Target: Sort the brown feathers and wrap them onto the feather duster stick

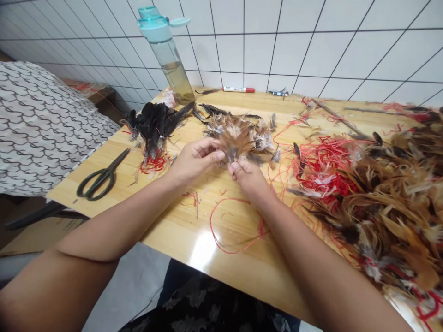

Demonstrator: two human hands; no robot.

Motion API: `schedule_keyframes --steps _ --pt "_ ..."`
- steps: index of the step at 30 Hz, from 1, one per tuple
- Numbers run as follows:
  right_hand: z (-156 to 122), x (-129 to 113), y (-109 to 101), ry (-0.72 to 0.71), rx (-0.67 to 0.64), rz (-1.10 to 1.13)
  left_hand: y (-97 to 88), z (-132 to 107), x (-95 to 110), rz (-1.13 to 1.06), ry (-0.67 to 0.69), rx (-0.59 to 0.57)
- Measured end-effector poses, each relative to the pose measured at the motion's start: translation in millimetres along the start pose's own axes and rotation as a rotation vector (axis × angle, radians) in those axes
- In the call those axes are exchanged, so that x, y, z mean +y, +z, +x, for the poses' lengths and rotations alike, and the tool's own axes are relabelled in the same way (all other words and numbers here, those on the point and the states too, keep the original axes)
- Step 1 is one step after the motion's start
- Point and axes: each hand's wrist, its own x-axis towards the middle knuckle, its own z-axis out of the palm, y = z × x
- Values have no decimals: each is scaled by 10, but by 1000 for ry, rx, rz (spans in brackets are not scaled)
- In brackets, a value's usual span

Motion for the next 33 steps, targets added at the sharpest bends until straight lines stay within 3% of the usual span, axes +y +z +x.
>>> schedule_keyframes --steps 4,8,16,19,22,28,33 --pt "23 -31 -39 95 48 202 -317 65 -77 389 85 158" --pt "38 -39 -68 127 80 320 -509 81 -168 710 136 74" --pt "35 -35 -62 121 117 374 -401 45 -161 902 395 -106" --pt "35 -25 -50 113 140 342 -367 63 -210 1032 426 -178" --pt "28 -16 -38 91 159 298 -368 83 -251 1053 431 -177" --pt "17 3 -26 48 179 181 -411 60 -146 913 548 5" --pt "6 13 -8 13 198 26 -347 16 -55 858 501 -97"
